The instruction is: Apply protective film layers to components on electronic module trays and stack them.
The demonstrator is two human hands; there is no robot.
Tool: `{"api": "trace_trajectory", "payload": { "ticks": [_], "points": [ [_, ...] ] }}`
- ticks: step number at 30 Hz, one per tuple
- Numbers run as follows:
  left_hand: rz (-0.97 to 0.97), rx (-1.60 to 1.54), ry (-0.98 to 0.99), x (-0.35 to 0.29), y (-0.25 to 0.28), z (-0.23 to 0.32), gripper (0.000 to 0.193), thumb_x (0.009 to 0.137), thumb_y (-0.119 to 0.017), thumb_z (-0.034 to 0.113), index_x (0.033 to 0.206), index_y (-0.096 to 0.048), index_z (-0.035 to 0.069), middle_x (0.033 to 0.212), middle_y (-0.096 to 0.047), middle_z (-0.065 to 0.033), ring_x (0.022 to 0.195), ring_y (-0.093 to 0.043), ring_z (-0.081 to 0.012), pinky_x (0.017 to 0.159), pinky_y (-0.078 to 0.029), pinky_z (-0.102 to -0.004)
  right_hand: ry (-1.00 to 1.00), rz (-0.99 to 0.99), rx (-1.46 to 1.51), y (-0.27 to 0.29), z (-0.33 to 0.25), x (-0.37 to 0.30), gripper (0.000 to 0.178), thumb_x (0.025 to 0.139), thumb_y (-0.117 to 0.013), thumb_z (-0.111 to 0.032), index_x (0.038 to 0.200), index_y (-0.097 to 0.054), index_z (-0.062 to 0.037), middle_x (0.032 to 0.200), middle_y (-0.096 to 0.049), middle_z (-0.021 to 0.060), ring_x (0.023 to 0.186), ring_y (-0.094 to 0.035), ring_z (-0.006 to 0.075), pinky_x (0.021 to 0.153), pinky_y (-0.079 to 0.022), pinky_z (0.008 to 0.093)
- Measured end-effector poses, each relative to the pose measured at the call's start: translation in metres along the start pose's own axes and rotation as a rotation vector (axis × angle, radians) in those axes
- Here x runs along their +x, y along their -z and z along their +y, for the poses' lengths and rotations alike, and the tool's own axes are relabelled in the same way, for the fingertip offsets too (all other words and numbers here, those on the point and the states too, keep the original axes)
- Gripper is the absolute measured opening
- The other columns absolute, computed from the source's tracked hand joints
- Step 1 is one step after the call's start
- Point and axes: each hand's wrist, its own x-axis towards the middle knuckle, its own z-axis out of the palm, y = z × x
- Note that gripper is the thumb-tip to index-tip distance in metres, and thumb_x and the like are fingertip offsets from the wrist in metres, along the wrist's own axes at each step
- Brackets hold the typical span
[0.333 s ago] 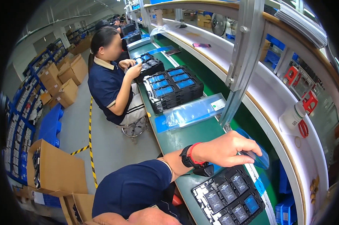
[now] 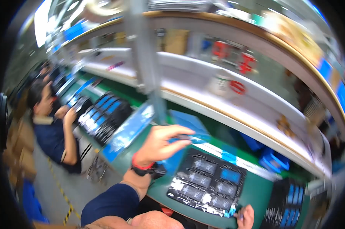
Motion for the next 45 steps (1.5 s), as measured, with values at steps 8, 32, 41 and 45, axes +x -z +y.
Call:
{"api": "trace_trajectory", "payload": {
  "ticks": [8,32,41,45],
  "points": [
    [0.14,0.037,0.081,0.001,-0.004,0.004,0.023,0.071,-0.066,-0.006,0.095,-0.065,-0.004,0.084,-0.067,-0.0118,0.076,-0.064,-0.015,0.07,-0.049,-0.025,-0.059,0.14,-0.193,-0.06,-0.022,0.021,0.024,0.079,-0.067,-0.019,0.074,-0.048,-0.0051,0.061,-0.046,0.0009,0.047,-0.041,0.0069,0.055,-0.049,0.0265],
    [0.142,0.02,0.08,-0.007,0.008,0.0,0.027,0.075,-0.068,-0.005,0.101,-0.062,-0.005,0.096,-0.065,-0.0138,0.087,-0.062,-0.0163,0.079,-0.048,-0.0258,0.04,0.357,-0.433,-0.129,-0.062,0.057,0.013,0.084,-0.063,-0.007,0.077,-0.052,-0.0027,0.059,-0.053,0.0018,0.042,-0.044,0.004,0.039,-0.043,0.0188],
    [0.187,-0.058,-0.008,-0.015,0.016,0.005,0.029,0.075,-0.068,-0.005,0.103,-0.061,-0.005,0.1,-0.062,-0.0135,0.088,-0.061,-0.0165,0.08,-0.047,-0.0256,-0.143,0.367,-0.788,-0.151,-0.054,0.107,0.013,0.083,-0.065,-0.006,0.074,-0.056,-0.004,0.06,-0.052,-0.0027,0.045,-0.046,0.0022,0.038,-0.04,0.017],
    [0.17,-0.004,0.031,-0.013,0.015,0.002,0.029,0.075,-0.069,-0.005,0.103,-0.061,-0.005,0.1,-0.062,-0.0138,0.09,-0.06,-0.0171,0.082,-0.046,-0.0269,-0.206,0.365,-0.822,-0.143,-0.049,0.118,0.012,0.083,-0.064,-0.005,0.074,-0.056,-0.0026,0.061,-0.056,0.0,0.043,-0.046,0.0041,0.035,-0.036,0.0179]
  ]
}}
